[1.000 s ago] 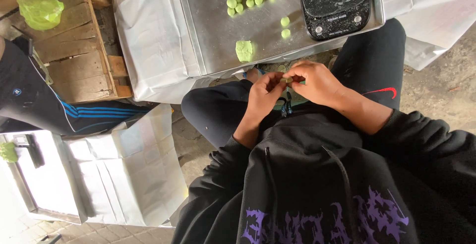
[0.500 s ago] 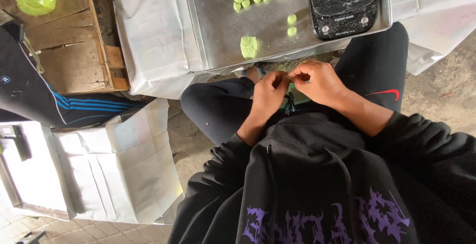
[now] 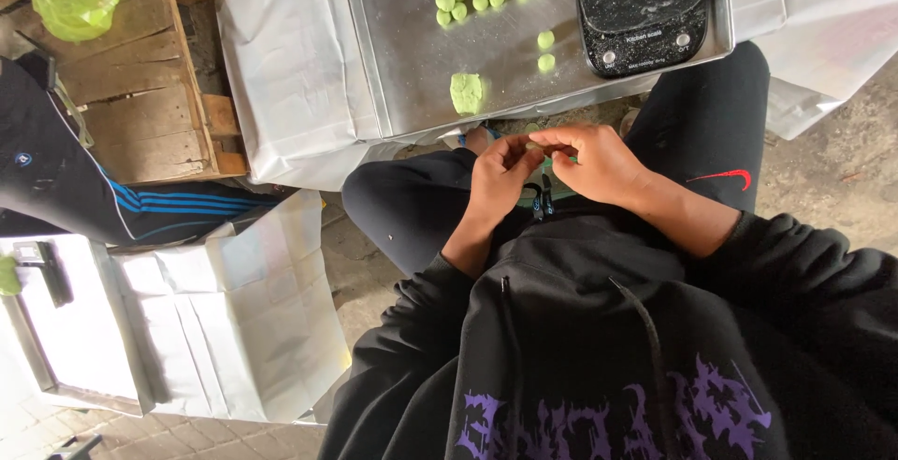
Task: The person is taking small pieces of green dough, rolling them into balls, and placing them on a metal tray.
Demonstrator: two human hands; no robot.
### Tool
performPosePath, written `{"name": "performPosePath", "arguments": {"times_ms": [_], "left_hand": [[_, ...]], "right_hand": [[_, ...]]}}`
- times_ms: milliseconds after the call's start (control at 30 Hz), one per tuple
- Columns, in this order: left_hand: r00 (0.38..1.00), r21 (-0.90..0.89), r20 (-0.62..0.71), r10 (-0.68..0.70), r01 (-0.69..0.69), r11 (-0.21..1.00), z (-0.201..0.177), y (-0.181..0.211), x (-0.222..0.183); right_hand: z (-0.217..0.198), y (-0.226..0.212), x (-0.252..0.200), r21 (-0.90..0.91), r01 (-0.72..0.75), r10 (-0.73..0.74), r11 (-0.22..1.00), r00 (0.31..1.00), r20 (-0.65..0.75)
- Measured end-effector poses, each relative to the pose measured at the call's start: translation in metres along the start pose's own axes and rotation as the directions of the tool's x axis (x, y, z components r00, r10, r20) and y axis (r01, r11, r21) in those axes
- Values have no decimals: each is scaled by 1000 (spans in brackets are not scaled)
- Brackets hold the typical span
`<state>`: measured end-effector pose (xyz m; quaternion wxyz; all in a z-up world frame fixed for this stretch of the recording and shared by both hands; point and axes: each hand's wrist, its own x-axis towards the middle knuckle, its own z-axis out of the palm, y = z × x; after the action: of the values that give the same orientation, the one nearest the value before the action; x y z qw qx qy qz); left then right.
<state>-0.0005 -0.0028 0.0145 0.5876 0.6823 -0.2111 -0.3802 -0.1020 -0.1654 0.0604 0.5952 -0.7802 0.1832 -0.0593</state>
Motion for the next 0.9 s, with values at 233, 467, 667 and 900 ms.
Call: {"name": "performPosePath", "arguments": {"times_ms": [233,467,667,900], "left_hand": [[965,-448,-203,-168,61,892,18,-22,4],[978,-595,-82,-192,106,797,13,-36,1],[999,-61,6,52,-51,997,-1,-20,1],[991,226,-122,53,-24,974,6,2,-9]], "right_hand": [[4,8,0,-25,0,-1,1000,1000,-16],[-4,15,2,107,15,-10,994,999,-47],[-10,2,1,118,27,-31,993,999,33],[-2,4,3,-51,127,-126,991,992,15]]}}
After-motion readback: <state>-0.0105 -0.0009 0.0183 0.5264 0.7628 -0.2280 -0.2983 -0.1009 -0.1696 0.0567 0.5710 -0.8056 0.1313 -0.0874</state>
